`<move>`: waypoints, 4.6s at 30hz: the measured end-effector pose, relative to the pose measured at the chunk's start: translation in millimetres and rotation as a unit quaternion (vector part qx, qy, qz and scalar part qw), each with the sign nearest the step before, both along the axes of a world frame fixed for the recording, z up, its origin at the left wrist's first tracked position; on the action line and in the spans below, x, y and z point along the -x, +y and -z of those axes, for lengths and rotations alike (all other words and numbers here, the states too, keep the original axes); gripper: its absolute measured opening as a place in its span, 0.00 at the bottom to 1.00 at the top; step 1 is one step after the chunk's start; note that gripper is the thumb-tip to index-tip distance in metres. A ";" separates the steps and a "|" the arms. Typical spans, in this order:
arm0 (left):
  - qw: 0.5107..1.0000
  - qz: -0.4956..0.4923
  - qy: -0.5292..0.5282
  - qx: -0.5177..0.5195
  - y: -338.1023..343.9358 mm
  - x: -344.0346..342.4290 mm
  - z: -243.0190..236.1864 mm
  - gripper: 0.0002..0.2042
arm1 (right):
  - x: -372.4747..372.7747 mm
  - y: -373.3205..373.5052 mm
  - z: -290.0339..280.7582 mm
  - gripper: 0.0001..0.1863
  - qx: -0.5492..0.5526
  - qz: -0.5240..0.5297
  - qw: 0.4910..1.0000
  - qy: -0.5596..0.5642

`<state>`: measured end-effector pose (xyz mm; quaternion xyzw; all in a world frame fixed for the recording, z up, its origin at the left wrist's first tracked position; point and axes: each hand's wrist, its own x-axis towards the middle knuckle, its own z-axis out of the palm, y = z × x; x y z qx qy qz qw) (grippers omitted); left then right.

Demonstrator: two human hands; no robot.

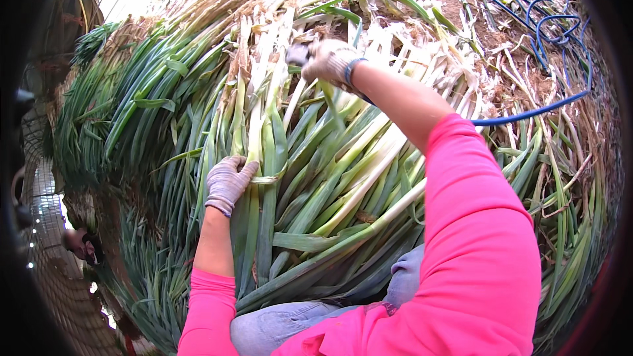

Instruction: The person sits on the ground and uses a knife to trim the outer layers and tips of long green leaves. They handle the leaves one at a time, cutting away unwanted parts and placing the trimmed pieces aside.

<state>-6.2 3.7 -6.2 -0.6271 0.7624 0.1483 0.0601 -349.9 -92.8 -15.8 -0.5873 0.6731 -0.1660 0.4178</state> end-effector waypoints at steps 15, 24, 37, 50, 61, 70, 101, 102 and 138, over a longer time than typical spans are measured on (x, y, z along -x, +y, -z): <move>0.987 0.088 0.137 0.010 43.4 13.3 9.5 0.18 | 19.1 76.0 9.0 0.31 -0.019 -0.032 0.998 -0.058; 0.967 0.020 0.149 0.205 2.4 -17.7 33.0 0.17 | -64.8 119.2 -81.2 0.38 -0.106 -0.238 0.965 -0.032; 0.997 -0.053 0.000 0.052 -15.4 1.4 11.0 0.22 | -42.0 4.9 -25.0 0.21 0.029 -0.066 0.993 -0.097; 0.999 -0.020 0.009 -0.033 -11.0 -4.7 9.0 0.25 | -26.6 10.5 -26.8 0.36 0.008 -0.058 0.995 0.076; 0.927 0.150 0.251 -0.237 51.3 15.4 10.4 0.25 | -47.9 149.8 -90.5 0.34 -0.081 -0.346 0.934 -0.031; 0.928 0.057 0.310 0.199 42.6 8.6 21.7 0.09 | -14.3 99.4 -25.4 0.35 -0.083 -0.080 0.992 -0.059; 0.983 -0.137 0.060 0.107 -49.7 -101.8 41.9 0.40 | -105.9 106.6 -99.4 0.41 -0.194 -0.256 0.942 -0.098; 0.986 -0.137 0.049 0.086 -50.5 -92.2 34.4 0.41 | -105.6 105.3 -93.0 0.41 -0.205 -0.245 0.941 -0.112; 0.997 -0.017 0.027 -0.075 53.2 -72.0 2.6 0.41 | -22.8 40.0 -6.8 0.47 -0.058 -0.059 0.996 -0.040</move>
